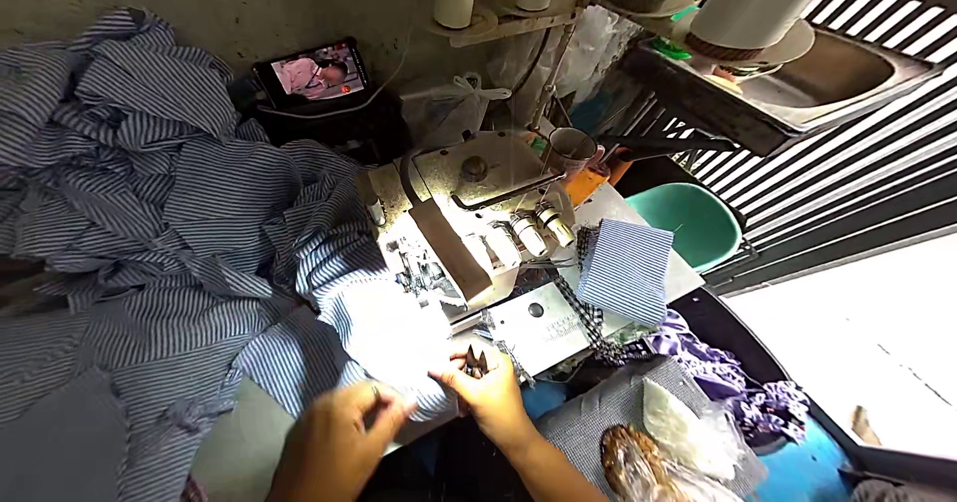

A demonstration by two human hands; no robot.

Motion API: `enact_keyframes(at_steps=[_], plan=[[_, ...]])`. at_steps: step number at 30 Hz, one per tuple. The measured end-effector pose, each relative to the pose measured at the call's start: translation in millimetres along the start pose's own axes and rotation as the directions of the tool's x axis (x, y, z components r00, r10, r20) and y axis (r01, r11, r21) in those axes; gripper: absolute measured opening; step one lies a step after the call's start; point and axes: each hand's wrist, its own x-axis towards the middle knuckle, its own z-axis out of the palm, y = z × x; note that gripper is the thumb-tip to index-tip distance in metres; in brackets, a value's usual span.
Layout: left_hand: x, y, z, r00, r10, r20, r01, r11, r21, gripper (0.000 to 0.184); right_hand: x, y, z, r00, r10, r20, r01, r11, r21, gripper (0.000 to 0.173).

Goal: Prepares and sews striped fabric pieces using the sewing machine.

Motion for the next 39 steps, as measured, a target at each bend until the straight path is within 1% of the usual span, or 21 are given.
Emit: enact_keyframes(at_steps=[1, 2, 3, 4, 5, 6, 7, 9, 11, 14, 18, 23, 27, 28, 29, 30, 31, 32, 33, 35, 39], plan=[[-9.9, -4.0, 1.7, 0.976, -0.059, 0.209, 0.08, 0.993, -0.092, 0.039, 2.9, -1.1, 1.0, 1.0, -0.014, -0.009, 0.014, 1.0, 0.006, 0.016], [-13.9, -10.0, 9.3, 0.928, -0.111, 0.355, 0.18, 0.969, -0.167, 0.046, 4.8, -1.4, 2.2, 1.0, -0.024, -0.016, 0.024, 1.0, 0.01, 0.018], [-15.0, -15.4, 21.0, 0.884, -0.167, 0.436, 0.307, 0.912, -0.274, 0.047, 5.3, -0.8, 3.4, 0.999, -0.032, -0.02, 0.032, 0.999, 0.014, 0.02], [-15.4, -18.3, 35.0, 0.858, -0.216, 0.466, 0.432, 0.793, -0.428, 0.04, 5.0, 0.1, 4.5, 0.999, -0.033, -0.023, 0.033, 0.999, 0.016, 0.022], [-15.6, -17.3, 49.3, 0.86, -0.252, 0.444, 0.496, 0.616, -0.612, 0.028, 4.3, 0.8, 5.2, 0.999, -0.035, -0.023, 0.035, 0.999, 0.018, 0.024], [-15.1, -13.4, 61.1, 0.871, -0.291, 0.396, 0.49, 0.444, -0.75, 0.02, 2.7, 0.9, 5.1, 0.999, -0.034, -0.018, 0.035, 0.999, 0.022, 0.026], [-13.8, -8.4, 68.8, 0.879, -0.333, 0.341, 0.448, 0.335, -0.829, 0.013, -0.8, 0.4, 3.8, 1.0, -0.026, -0.009, 0.026, 0.999, 0.025, 0.026], [-10.5, -1.7, 74.6, 0.894, -0.367, 0.258, 0.371, 0.282, -0.885, 0.006, -10.6, -4.0, -2.0, 0.999, 0.045, 0.014, -0.046, 0.999, 0.022, 0.023], [-11.6, -1.1, 73.4, 0.914, -0.333, 0.231, 0.34, 0.322, -0.883, 0.013, -22.3, -6.7, -12.7, 0.988, 0.145, 0.052, -0.148, 0.988, 0.047, 0.017], [-14.7, -3.2, 70.2, 0.916, -0.307, 0.258, 0.36, 0.343, -0.868, 0.017, -37.8, -2.6, -27.0, 0.953, 0.284, 0.103, -0.29, 0.956, 0.051, 0.018], [-13.6, -2.0, 66.5, 0.906, -0.31, 0.289, 0.388, 0.333, -0.859, 0.019, -46.3, 5.8, -30.7, 0.931, 0.339, 0.139, -0.345, 0.938, 0.027, 0.02], [-13.6, -1.6, 65.0, 0.906, -0.312, 0.287, 0.388, 0.338, -0.857, 0.02, -48.5, 8.4, -25.2, 0.885, 0.432, 0.173, -0.452, 0.887, 0.097, 0.025], [-13.3, -0.8, 65.3, 0.908, -0.315, 0.276, 0.382, 0.351, -0.855, 0.02, -53.3, 10.3, -19.0, 0.917, 0.388, 0.094, -0.397, 0.911, 0.112, 0.012], [-14.7, 0.6, 66.8, 0.921, -0.323, 0.219, 0.342, 0.398, -0.851, 0.017, -56.0, 10.3, -18.2, 0.934, 0.349, 0.073, -0.354, 0.931, 0.086, 0.01], [-17.3, 2.1, 68.5, 0.939, -0.325, 0.109, 0.271, 0.506, -0.819, 0.01, -59.5, 10.1, -17.8, 0.953, 0.299, 0.056, -0.301, 0.952, 0.049, 0.009], [-20.2, 2.6, 70.0, 0.955, -0.293, -0.045, 0.172, 0.671, -0.722, 0.003, -63.3, 10.4, -17.6, 0.97, 0.239, 0.039, -0.24, 0.971, 0.022, 0.008], [-21.4, 2.5, 72.0, 0.948, -0.231, -0.218, 0.084, 0.843, -0.531, 0.02, -66.5, 11.2, -17.7, 0.984, 0.175, 0.027, -0.175, 0.985, 0.002, 0.007], [-20.3, 2.6, 72.7, 0.923, -0.138, -0.359, 0.026, 0.953, -0.301, 0.036, -68.5, 12.2, -18.4, 0.994, 0.11, 0.019, -0.11, 0.994, -0.017, 0.008], [-16.8, 3.8, 70.2, 0.901, -0.036, -0.433, -0.006, 0.995, -0.096, 0.044, -69.2, 13.0, -19.1, 0.999, 0.051, 0.013, -0.05, 0.998, -0.038, 0.008], [-7.3, 6.8, 62.7, 0.875, 0.109, -0.471, -0.033, 0.985, 0.167, 0.047, -66.1, 13.1, -20.5, 0.999, -0.043, 0.017, 0.044, 0.996, -0.078, 0.01], [17.2, 7.4, 51.1, 0.856, 0.207, -0.473, -0.056, 0.948, 0.314, 0.048, -42.0, 7.7, -18.4, 0.991, -0.135, 0.013, 0.135, 0.983, -0.122, 0.009]])
